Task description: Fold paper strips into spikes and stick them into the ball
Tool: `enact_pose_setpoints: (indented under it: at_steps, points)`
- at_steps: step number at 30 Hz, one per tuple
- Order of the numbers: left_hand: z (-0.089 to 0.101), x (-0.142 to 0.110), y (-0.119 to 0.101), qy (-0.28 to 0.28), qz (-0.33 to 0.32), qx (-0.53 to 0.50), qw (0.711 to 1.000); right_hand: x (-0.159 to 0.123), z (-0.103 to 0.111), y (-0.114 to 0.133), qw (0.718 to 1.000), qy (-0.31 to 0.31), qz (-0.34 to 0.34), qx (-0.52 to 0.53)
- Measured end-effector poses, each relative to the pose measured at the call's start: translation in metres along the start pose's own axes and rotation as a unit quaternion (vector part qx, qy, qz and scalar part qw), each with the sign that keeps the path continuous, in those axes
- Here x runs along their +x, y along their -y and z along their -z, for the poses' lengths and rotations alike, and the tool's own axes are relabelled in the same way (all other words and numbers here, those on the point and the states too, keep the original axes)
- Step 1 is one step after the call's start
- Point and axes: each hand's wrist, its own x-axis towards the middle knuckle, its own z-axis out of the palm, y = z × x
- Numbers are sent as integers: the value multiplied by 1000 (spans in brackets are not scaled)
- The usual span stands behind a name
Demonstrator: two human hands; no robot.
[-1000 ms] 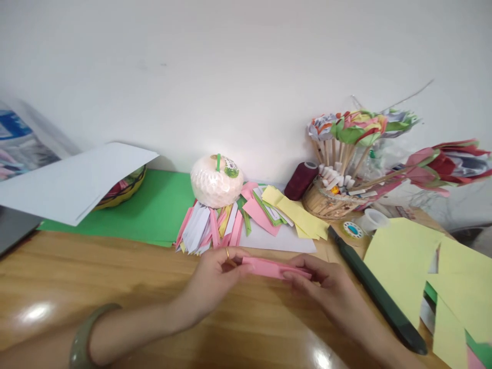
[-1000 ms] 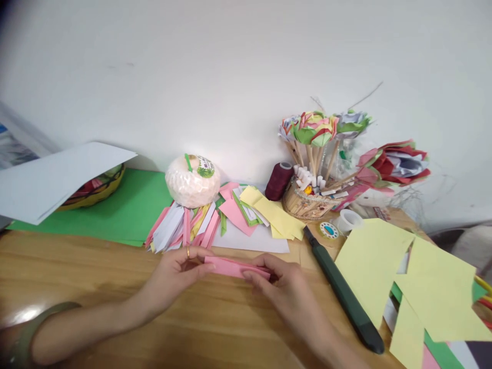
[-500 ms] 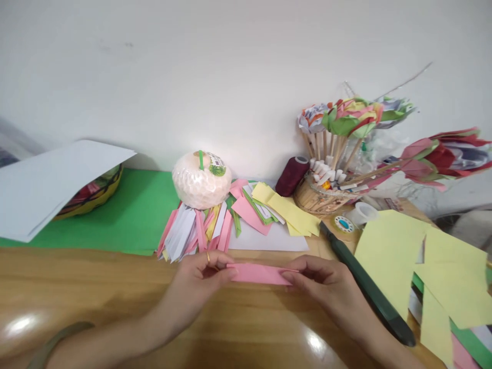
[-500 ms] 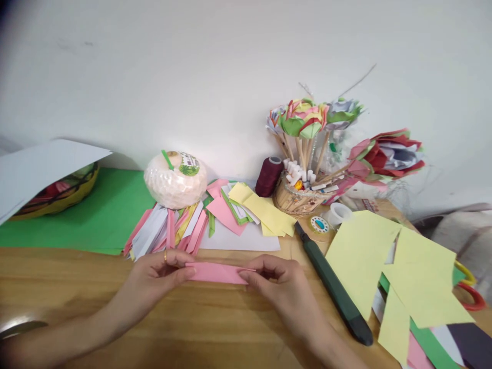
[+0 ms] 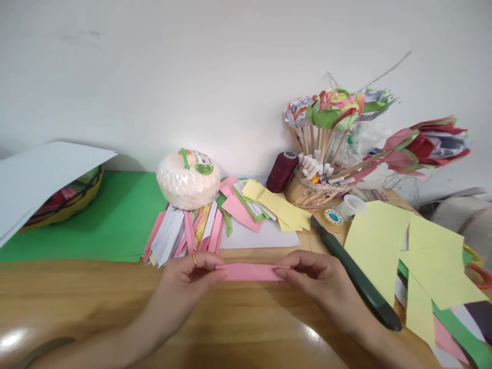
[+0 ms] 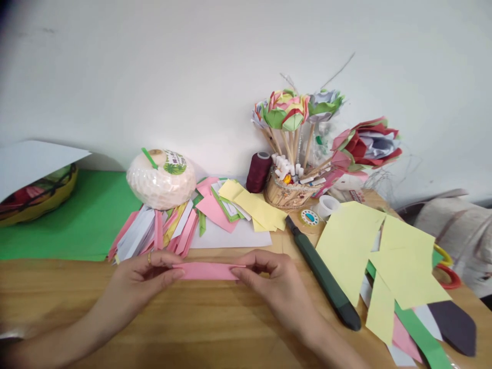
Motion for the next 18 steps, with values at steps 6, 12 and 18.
enact_pose_setpoints:
  at_steps: [6,12,18]
  points:
    - [1,0,-2,-5,-5,-2,1000,-1,2,4,1000,7,18,8]
    - [2,-2,-4,15,-35,-25,999,-2,7,5,998,29,47,16]
    - [10,0,-3,41,-215,42,975,4,14,0,993,76,93,22]
